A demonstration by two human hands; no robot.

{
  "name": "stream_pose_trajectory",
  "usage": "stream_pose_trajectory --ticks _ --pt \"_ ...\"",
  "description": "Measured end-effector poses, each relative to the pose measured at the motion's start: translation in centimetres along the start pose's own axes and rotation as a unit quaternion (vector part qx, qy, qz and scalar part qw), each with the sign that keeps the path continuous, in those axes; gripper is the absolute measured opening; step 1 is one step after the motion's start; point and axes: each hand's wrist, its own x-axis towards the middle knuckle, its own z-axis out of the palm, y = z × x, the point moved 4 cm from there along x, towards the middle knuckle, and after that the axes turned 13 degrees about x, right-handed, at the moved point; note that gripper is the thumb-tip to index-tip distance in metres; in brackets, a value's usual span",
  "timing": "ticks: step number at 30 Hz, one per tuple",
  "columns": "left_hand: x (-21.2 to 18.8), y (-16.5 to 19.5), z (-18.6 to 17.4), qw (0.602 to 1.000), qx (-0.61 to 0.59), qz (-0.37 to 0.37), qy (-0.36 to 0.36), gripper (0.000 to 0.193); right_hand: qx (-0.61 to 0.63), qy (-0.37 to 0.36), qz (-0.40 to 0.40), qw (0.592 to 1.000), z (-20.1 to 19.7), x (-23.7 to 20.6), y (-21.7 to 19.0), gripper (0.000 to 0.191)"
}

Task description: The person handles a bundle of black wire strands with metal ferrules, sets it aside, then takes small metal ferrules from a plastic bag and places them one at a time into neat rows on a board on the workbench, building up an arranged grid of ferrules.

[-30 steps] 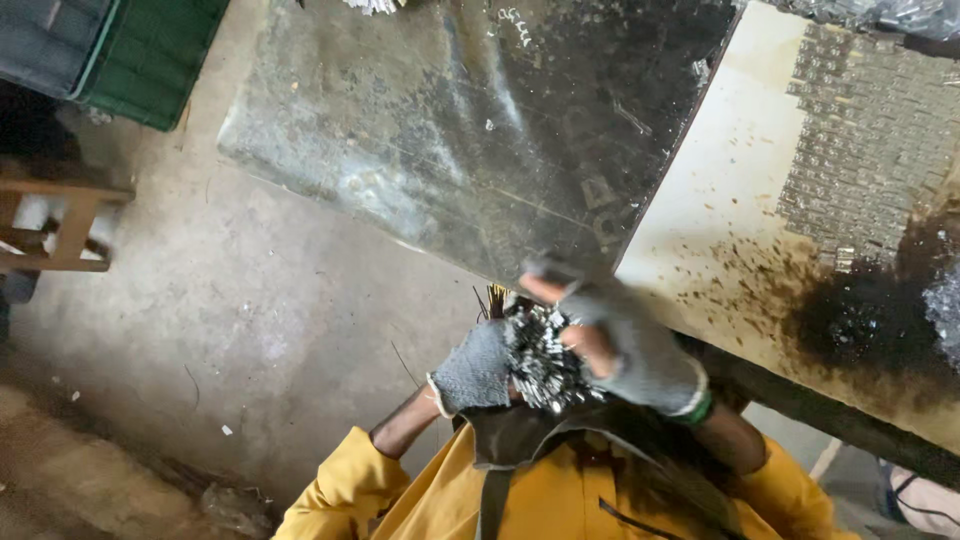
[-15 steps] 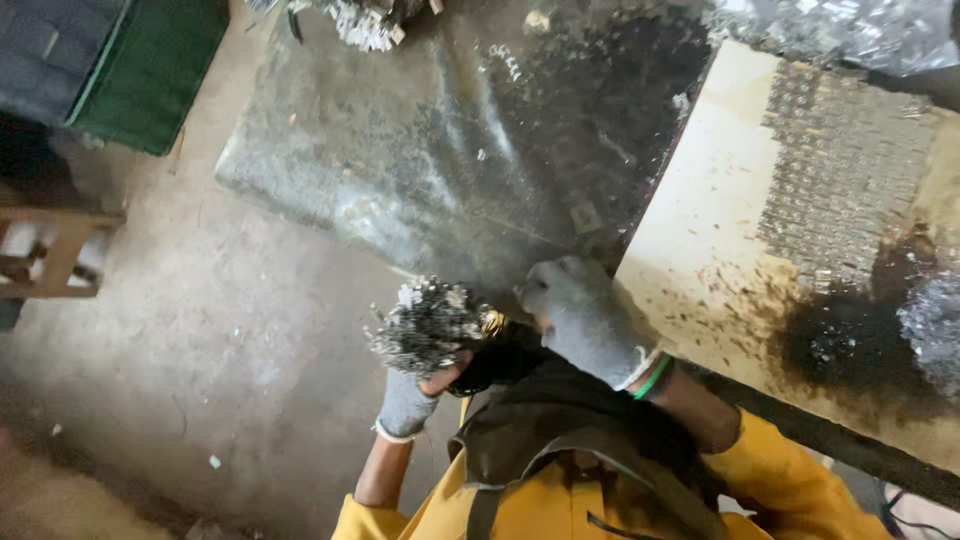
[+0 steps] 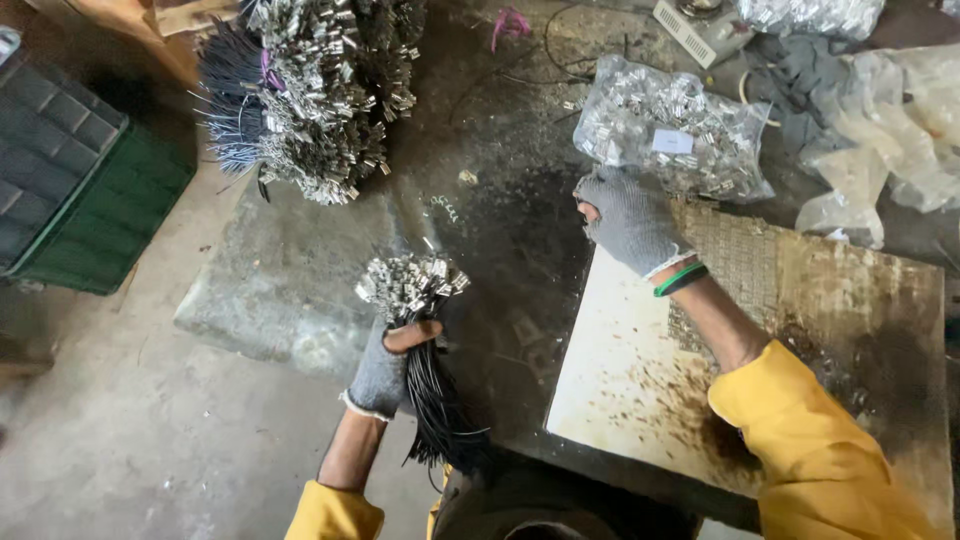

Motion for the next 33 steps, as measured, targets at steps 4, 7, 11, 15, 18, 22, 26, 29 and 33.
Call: stream_pose_trajectory --ticks 4,7,11,15,18,22,26,29,33 --pt "1.8 -0.3 0.5 0.997 0.045 0.054 -0.013 0.031 0.1 -0.075 0.024 0.992 1.4 3.4 2.9 0.018" --pt "2.3 -2.8 -0.3 0.998 -0.033 -0.052 -0.013 0.032 0.11 -0.116 0.052 0.986 2.8 7.8 5.6 0.018" --pt "2.3 -2.9 -1.4 0.998 0.032 0.054 0.0 0.04 0.093 -0.089 0.0 0.992 4.1 17.1 8.0 0.02" --pt "2.8 -2.5 -1.2 0.998 0.06 0.036 0.01 0.039 0.074 0.025 0.011 0.997 5.7 25.4 10.0 0.026" --pt "4.6 -2.2 -0.6 0.998 0.059 0.021 0.003 0.039 0.061 0.031 0.076 0.995 7.9 28.0 11.4 0.036" --pt "6.4 -2.5 0.1 0.997 0.07 0.022 -0.01 0.038 0.055 0.052 -0.053 0.996 8.9 28.6 11.9 0.049" --pt "5.9 -2.9 -0.7 0.997 0.064 0.032 -0.019 0.037 0.172 0.01 0.05 0.984 7.9 27.7 12.2 0.037" --pt "4.6 -3.2 -1.8 0.997 0.056 0.041 -0.023 0.037 0.219 -0.041 0.004 0.975 5.6 24.6 9.0 0.027" --pt "3.9 -3.6 -2.5 0.997 0.028 0.063 -0.033 0.036 0.313 -0.109 -0.076 0.94 2.1 16.4 2.1 0.026"
